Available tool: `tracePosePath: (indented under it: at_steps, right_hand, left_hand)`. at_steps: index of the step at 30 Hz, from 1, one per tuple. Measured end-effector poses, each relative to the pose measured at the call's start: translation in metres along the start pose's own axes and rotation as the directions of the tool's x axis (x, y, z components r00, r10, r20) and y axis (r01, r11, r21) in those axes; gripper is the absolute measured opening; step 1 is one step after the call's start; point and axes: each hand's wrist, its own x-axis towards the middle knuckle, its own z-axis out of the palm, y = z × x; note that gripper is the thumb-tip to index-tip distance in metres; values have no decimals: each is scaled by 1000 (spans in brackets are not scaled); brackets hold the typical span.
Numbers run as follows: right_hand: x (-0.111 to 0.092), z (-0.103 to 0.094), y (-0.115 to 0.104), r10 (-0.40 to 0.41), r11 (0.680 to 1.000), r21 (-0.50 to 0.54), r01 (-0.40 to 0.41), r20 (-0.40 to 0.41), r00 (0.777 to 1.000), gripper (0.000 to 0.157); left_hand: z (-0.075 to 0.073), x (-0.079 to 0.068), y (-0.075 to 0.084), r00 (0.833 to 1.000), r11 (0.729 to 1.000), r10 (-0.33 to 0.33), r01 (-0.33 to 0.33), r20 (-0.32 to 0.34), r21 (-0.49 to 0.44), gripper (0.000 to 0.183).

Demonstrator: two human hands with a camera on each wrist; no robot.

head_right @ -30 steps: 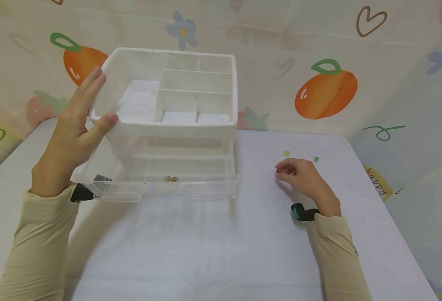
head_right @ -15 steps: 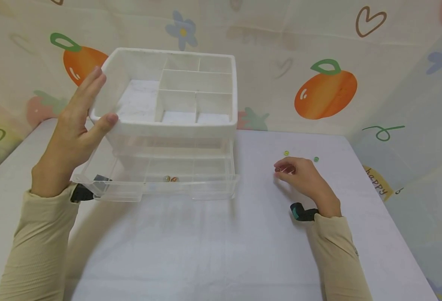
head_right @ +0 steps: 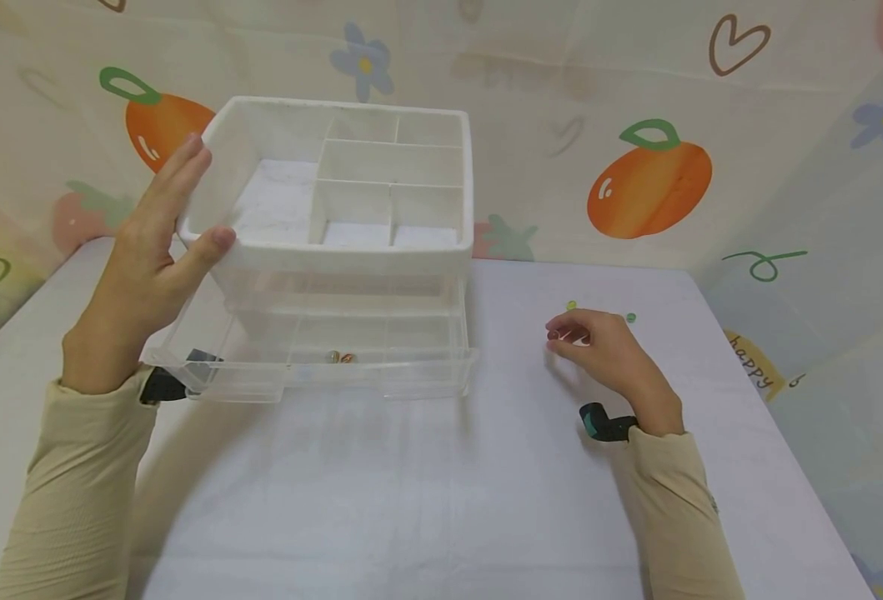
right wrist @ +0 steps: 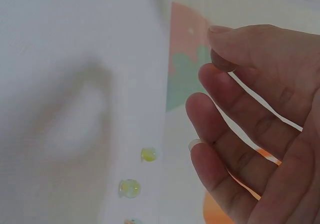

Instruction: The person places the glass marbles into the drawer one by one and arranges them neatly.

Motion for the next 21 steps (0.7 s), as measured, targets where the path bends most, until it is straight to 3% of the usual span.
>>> tracePosePath:
  at_steps: [21]
  right_hand:
    - [-8, -11, -27, -53, 998, -20, 52, -41, 998, 20]
  left_hand:
    - [0, 0, 1, 1000, 1000, -10, 10, 5, -9, 72]
